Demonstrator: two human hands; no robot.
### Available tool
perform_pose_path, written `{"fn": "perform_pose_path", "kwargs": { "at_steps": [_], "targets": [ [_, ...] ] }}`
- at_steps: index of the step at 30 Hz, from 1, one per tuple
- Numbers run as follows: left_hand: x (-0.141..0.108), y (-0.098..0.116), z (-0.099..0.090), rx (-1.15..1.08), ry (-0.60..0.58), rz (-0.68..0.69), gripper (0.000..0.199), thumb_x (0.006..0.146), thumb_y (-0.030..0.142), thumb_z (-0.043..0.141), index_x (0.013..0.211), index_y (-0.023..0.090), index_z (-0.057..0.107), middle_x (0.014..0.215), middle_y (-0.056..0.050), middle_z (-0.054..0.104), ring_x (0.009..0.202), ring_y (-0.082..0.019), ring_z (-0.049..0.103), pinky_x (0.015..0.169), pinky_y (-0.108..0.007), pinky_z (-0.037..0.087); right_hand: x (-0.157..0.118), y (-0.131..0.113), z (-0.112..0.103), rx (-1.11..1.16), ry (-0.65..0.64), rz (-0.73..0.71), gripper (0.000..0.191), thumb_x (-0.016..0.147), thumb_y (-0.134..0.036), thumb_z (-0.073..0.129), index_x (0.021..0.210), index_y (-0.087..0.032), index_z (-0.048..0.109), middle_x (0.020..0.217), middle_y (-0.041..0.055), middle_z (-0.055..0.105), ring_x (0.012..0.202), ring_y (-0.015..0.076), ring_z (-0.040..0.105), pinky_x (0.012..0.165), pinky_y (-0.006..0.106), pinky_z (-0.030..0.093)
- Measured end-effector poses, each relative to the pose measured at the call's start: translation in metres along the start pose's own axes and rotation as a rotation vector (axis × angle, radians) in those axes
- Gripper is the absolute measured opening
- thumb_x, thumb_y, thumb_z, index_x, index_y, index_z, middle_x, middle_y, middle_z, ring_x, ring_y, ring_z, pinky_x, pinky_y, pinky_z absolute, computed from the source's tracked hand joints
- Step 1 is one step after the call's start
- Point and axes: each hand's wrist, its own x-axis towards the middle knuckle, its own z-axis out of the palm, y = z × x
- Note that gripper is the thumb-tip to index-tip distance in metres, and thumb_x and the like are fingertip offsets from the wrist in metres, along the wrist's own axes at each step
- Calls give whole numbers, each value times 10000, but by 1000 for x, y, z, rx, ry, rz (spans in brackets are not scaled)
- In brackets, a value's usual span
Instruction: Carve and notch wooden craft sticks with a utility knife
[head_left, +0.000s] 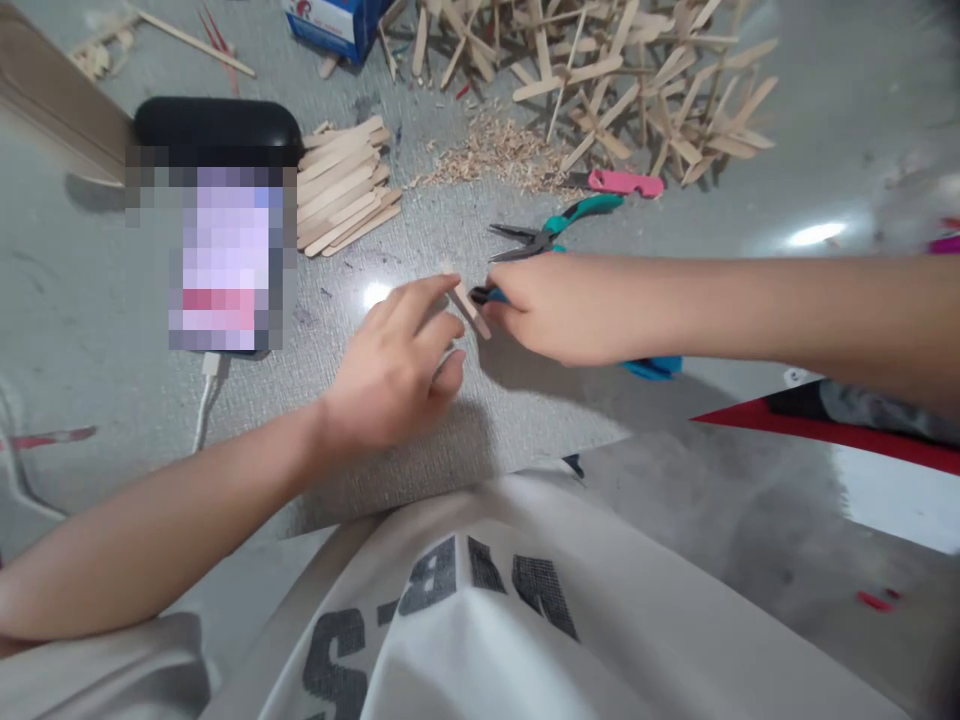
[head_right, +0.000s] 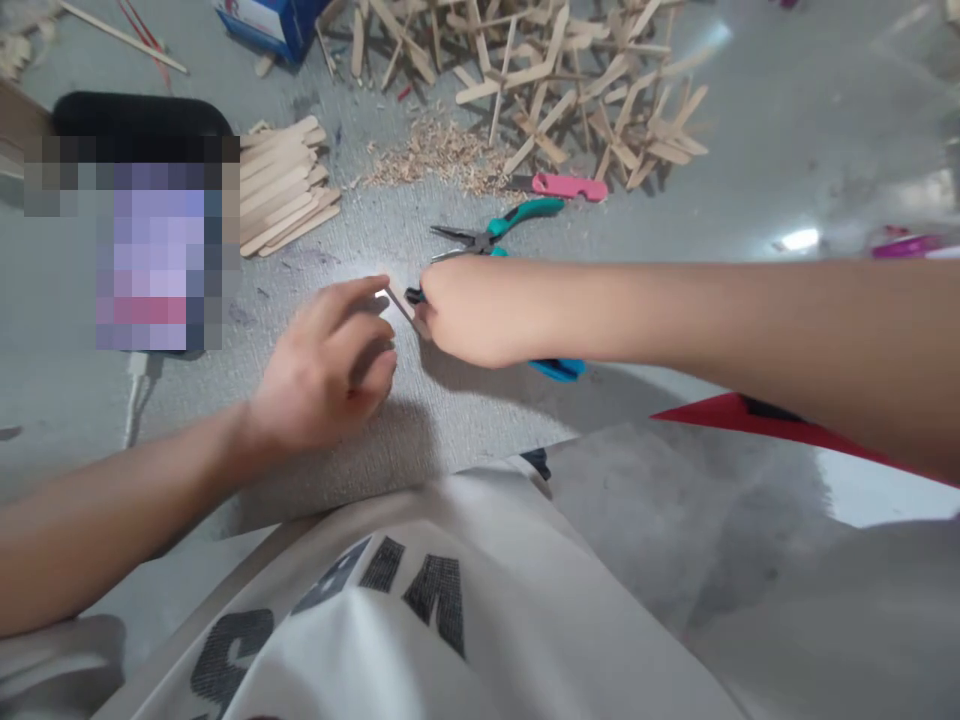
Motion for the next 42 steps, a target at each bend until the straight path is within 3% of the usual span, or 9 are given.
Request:
{"fn": "perform_pose_path", "kwargs": {
  "at_steps": [1,3,6,9,13,18,22,28,42],
  "targets": [
    [1,-1,0,-90,95,-71,158,1042,219,642,1185,171,688,1502,-232,720,1388,-334,723,1139,-529,659,-4,-1,-2,-28,-52,-7,384,1121,-337,692,760,-224,626,444,-77,484,439,137,548,596,326,346],
    [3,-1,2,-322,212,-258,253,1003,261,716,1233,183,650,1394,-195,756,1266,-272,772,1028,-434,702,-13,-4,-4,-58,-105,-60,261,1127,-325,649,882,-256,591,514,-52,577,455,180,566,583,349,365],
    [6,1,4,-721,149,-502,378,1017,339,758,1329,161,640,1201,-144,825,1065,-206,834,937,-341,715,-26,-4,4,55,-24,-219,222,1133,-303,576,919,-259,537,644,-17,644,566,187,613,644,355,383],
    [8,5,1,-866,79,-599,253,1049,381,761,1177,165,725,989,-84,851,859,-157,823,793,-260,681,-31,5,22,194,-11,-353,177,1130,-357,546,983,-260,533,705,-11,652,648,200,623,657,356,367],
    [10,11,-10,-653,101,-534,183,1081,309,708,996,160,773,793,-16,785,633,-92,671,606,-212,538,-25,22,43,373,-75,-444,289,1178,-497,463,1009,-268,513,677,-35,616,612,184,568,628,355,335],
    [15,17,-25,-423,-17,-414,385,1123,190,579,741,177,630,602,51,568,542,-61,471,544,-213,368,-26,25,46,598,-175,-387,326,1203,-508,498,980,-271,494,656,-61,583,579,157,560,635,341,387],
    [18,18,-29,-418,-63,-411,396,1131,173,549,735,186,565,596,74,468,534,-56,393,520,-211,321,-32,21,37,733,-295,-273,294,1229,-374,487,954,-270,490,638,-78,571,554,128,565,604,309,416],
    [20,20,-32,-408,-113,-459,322,1122,177,542,844,164,703,627,71,442,555,-65,383,520,-212,313,-28,25,33,802,-388,-252,278,1231,-305,487,960,-258,524,649,-80,577,531,106,565,571,277,440],
    [17,16,-27,-464,-81,-589,326,1087,273,636,805,178,769,609,28,516,543,-90,425,503,-226,337,-24,28,36,438,-161,-433,232,1186,-314,496,959,-267,501,653,-65,550,585,157,509,687,345,367]
  ]
}}
